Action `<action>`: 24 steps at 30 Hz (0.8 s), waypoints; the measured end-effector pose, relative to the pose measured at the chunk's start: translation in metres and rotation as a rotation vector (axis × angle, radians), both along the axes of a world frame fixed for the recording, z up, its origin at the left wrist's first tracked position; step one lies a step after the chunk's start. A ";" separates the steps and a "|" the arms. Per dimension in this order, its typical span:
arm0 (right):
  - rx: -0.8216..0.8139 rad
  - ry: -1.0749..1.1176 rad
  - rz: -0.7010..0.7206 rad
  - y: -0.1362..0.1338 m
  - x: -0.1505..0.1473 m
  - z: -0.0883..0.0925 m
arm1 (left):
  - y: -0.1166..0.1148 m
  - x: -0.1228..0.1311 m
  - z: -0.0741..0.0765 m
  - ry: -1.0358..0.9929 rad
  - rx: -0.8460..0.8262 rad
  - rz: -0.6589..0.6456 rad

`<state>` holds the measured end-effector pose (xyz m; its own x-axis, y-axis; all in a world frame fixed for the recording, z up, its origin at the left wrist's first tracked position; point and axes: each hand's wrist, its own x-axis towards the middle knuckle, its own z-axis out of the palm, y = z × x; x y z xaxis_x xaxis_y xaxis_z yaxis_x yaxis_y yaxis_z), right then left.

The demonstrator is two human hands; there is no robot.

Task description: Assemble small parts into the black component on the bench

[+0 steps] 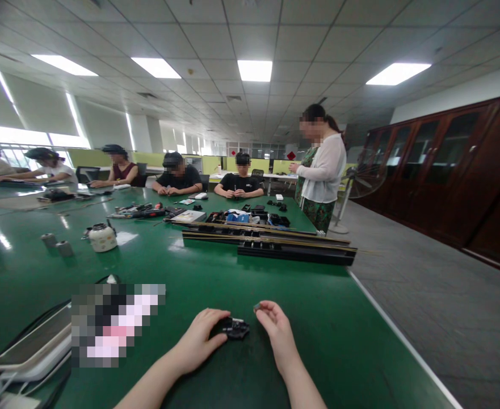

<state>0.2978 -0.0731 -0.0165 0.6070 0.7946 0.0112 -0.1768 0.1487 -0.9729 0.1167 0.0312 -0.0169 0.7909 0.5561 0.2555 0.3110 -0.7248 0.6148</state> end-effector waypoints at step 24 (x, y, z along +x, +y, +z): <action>-0.030 -0.059 -0.004 -0.001 -0.001 0.002 | -0.001 0.000 0.003 0.003 0.001 -0.008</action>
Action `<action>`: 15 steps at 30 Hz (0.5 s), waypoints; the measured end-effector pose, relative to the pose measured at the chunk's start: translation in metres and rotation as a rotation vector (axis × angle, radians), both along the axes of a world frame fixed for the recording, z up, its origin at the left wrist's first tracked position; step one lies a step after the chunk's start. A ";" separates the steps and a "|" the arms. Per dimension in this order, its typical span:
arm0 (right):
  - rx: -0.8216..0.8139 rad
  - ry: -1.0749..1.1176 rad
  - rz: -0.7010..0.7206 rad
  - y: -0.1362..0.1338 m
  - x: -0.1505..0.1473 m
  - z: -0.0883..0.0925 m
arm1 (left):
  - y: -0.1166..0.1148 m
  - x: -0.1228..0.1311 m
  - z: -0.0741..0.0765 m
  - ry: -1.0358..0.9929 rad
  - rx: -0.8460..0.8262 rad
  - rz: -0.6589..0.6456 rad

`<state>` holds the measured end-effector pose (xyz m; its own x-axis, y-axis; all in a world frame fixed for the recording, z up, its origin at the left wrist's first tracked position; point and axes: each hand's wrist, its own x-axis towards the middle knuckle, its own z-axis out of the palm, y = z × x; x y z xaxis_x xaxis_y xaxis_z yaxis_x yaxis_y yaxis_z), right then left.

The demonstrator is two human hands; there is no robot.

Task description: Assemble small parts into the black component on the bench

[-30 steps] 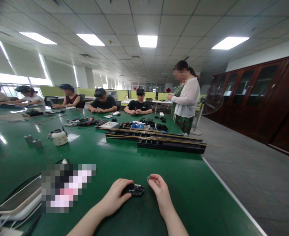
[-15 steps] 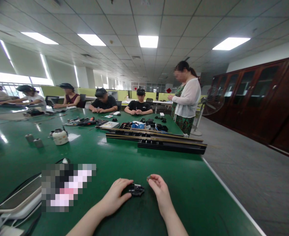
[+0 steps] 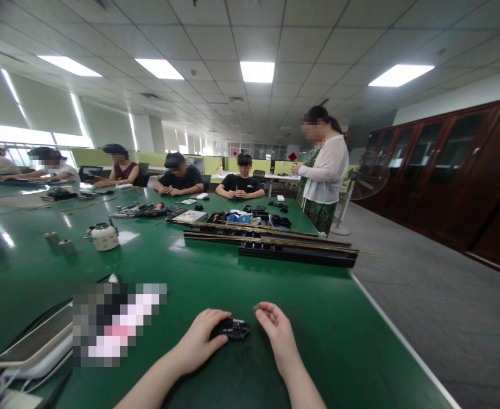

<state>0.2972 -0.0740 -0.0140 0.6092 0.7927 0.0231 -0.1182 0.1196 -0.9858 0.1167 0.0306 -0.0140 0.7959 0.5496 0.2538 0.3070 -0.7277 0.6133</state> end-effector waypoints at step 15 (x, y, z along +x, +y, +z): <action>0.017 0.012 0.007 0.000 0.000 0.000 | -0.001 -0.001 0.001 -0.001 0.015 -0.003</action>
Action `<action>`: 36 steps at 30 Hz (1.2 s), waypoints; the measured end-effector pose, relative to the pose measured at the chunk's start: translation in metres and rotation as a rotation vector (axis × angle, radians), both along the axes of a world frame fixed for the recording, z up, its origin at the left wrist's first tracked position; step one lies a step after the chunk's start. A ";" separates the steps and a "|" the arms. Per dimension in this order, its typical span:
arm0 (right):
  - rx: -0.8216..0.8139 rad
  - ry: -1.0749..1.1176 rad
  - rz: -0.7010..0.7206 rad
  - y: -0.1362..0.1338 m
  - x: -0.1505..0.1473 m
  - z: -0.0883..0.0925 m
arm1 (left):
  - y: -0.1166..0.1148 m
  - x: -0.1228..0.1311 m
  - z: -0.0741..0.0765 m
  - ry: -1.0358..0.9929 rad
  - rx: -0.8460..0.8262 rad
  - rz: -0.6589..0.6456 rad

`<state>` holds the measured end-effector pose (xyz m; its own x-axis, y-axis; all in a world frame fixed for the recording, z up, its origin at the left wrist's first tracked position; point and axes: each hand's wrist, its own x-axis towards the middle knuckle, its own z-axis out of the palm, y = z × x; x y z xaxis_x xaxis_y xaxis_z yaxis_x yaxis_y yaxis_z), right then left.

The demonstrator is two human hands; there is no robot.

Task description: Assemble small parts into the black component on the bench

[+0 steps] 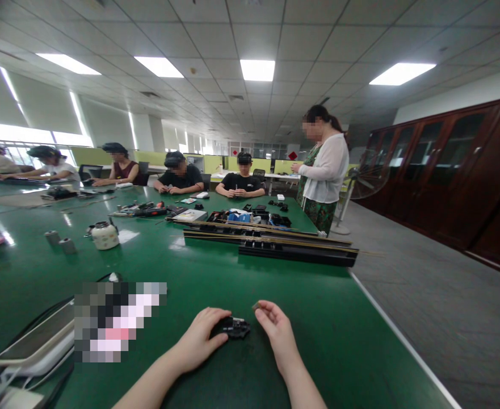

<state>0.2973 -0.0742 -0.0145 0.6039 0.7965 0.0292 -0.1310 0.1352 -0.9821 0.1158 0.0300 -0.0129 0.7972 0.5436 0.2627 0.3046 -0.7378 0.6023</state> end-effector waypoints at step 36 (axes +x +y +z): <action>-0.046 -0.065 0.026 -0.001 -0.003 0.004 | 0.001 0.002 -0.005 -0.002 0.016 -0.004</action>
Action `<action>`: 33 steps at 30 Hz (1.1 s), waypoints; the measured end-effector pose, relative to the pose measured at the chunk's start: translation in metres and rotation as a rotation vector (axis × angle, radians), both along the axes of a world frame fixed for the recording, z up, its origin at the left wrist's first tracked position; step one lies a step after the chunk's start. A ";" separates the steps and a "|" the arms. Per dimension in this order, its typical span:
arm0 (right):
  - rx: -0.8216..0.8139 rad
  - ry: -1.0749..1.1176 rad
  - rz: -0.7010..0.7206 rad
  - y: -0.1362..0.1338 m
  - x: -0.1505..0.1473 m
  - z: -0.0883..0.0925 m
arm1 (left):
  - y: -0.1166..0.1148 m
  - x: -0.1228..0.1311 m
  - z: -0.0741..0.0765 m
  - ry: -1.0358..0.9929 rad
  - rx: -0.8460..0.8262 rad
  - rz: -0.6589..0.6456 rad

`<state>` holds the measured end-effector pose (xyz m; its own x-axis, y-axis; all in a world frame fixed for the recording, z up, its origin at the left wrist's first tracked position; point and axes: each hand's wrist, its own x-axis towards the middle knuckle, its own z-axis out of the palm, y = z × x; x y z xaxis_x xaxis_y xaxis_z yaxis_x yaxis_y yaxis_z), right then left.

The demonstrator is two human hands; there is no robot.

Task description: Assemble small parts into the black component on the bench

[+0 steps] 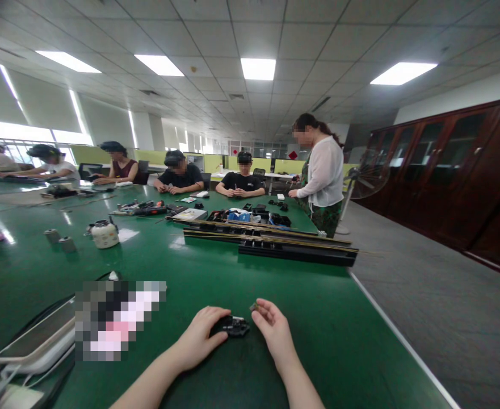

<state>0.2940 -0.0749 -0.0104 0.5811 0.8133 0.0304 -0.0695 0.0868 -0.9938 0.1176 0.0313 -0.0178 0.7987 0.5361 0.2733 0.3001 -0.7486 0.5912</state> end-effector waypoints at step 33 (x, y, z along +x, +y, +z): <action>-0.174 -0.763 0.227 -0.005 -0.017 0.003 | 0.002 0.001 -0.003 0.005 0.020 0.003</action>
<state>0.2766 -0.0797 -0.0079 0.2720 0.9383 0.2135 0.6346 -0.0081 -0.7728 0.1183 0.0329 -0.0207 0.7985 0.5331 0.2798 0.3053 -0.7590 0.5750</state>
